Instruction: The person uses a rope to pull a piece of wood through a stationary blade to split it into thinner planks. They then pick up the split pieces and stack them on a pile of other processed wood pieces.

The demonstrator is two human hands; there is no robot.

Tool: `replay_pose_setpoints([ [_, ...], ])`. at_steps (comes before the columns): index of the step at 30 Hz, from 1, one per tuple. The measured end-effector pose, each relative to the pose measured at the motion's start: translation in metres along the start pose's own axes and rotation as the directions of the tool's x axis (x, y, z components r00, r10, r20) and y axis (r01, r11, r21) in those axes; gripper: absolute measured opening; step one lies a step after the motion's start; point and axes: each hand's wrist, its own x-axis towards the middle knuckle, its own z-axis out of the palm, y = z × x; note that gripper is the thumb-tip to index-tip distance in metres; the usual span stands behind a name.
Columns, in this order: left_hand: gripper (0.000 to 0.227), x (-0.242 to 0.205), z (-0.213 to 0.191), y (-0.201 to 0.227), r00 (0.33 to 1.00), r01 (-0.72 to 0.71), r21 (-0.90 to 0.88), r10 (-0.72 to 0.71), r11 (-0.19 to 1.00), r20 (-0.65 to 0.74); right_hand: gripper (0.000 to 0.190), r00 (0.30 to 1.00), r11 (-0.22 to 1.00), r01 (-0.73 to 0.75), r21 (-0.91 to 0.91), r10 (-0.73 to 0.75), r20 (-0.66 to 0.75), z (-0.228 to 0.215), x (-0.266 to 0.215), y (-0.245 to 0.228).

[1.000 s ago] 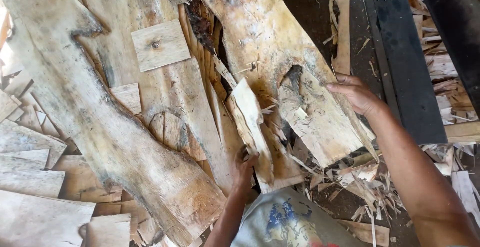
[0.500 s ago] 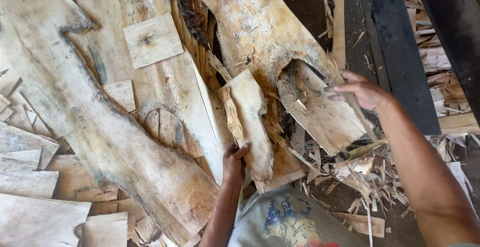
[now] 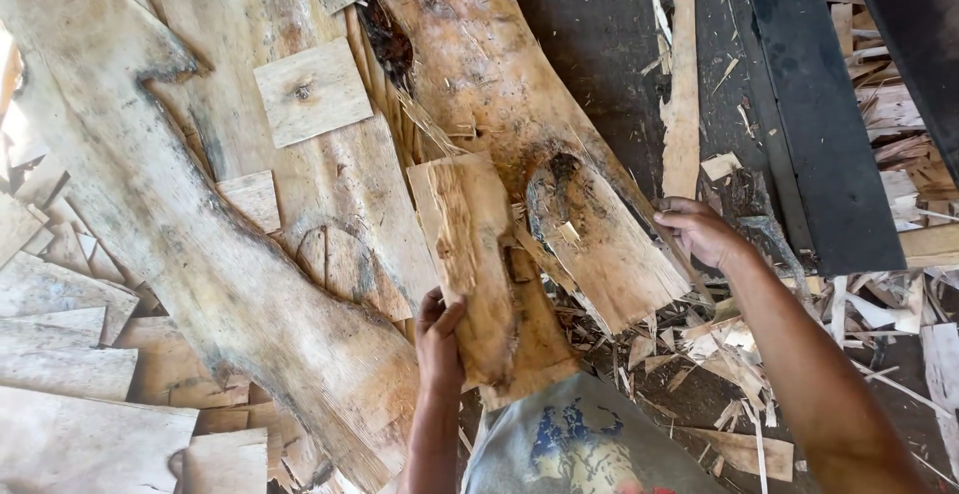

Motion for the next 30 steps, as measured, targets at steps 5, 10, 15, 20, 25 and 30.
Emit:
replay_pose_setpoints([
  [5,0.04,-0.005,-0.012,0.034,0.997,-0.036,0.023,0.037,0.999,-0.074,0.057,0.967,0.979,0.19,0.066,-0.199,0.161,0.015,-0.022,-0.001],
  [10,0.04,0.012,-0.038,0.039,0.99,-0.052,-0.026,0.048,0.998,-0.135,0.06,0.905,0.939,0.329,-0.097,-0.285,0.316,0.035,-0.028,0.003],
  [15,0.038,0.041,-0.089,0.018,0.981,-0.145,0.031,0.148,0.989,-0.13,0.05,0.98,0.613,0.183,-0.769,-0.052,0.192,0.057,-0.025,-0.001],
  [20,0.041,0.035,-0.098,0.032,0.989,-0.105,-0.08,0.096,0.991,-0.113,0.043,0.979,0.366,0.203,-0.908,-0.054,0.198,0.038,-0.012,0.016],
  [25,0.05,0.023,-0.103,0.027,0.995,-0.086,-0.142,0.077,0.986,-0.066,0.054,0.997,0.581,0.01,-0.814,-0.073,-0.039,0.059,-0.027,0.01],
  [30,0.063,-0.001,-0.084,0.031,0.999,-0.031,-0.228,0.039,0.973,0.028,0.062,0.964,0.918,0.182,-0.353,-0.096,0.249,0.097,0.005,0.035],
])
